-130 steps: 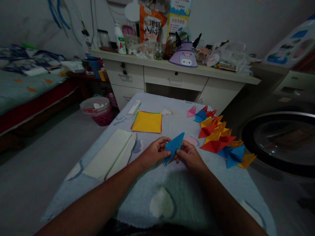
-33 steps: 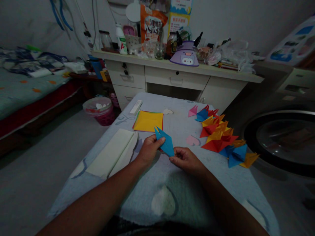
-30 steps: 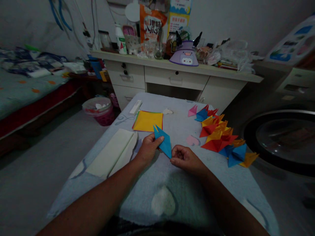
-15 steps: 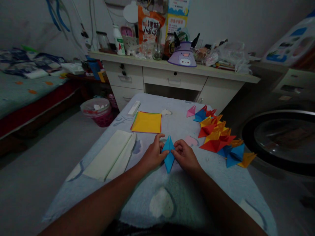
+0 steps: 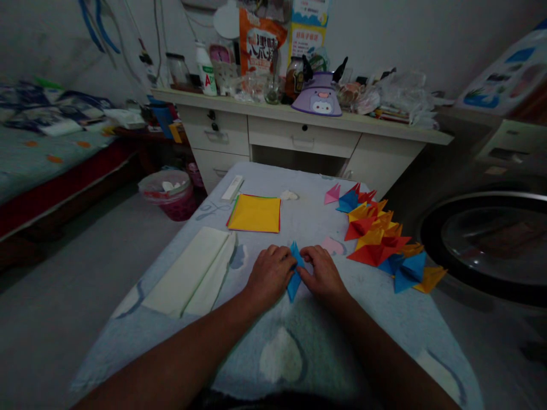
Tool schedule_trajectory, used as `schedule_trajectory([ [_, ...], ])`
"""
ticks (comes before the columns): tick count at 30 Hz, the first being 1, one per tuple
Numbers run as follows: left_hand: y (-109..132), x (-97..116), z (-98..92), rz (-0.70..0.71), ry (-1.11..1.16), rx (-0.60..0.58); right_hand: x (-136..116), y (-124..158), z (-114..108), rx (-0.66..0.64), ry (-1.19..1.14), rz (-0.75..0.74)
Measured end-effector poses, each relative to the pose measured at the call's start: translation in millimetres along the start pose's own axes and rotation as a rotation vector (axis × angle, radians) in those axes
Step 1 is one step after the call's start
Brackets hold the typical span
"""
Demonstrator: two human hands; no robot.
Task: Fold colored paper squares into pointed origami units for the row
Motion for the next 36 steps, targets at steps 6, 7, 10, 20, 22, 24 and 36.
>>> schedule_trajectory([
  [6,4,3,7.3,0.119,0.046,-0.045,1,1,-3,-0.073,0.078,-0.062],
  [7,5,3,8.7,0.110,0.074,-0.043,1,1,-2,-0.085,0.098,-0.056],
  [10,7,2,12.3,0.077,0.145,-0.048,1,1,-1,-0.110,0.142,-0.037],
  [20,8,10,12.2,0.123,-0.094,-0.113,4,0,0,-0.124,0.275,-0.048],
  [22,8,11,11.2,0.127,-0.115,-0.124,3,-1,-2,-0.130,0.298,-0.043],
  [24,7,12,10.6,0.122,-0.127,-0.136,1,-3,-3,-0.144,0.320,-0.039],
  [36,9,11,10.3,0.136,-0.146,-0.099,14,-9,-2,-0.131,0.184,0.097],
])
Point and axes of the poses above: each hand's wrist, its own y-axis away from the middle knuckle, its own z-axis out of the palm, x = y × z, the point moved 3 cm from there along -y, towards the middle knuckle, and after that the axes turned 4 degrees about x, right-handed, at the moved point
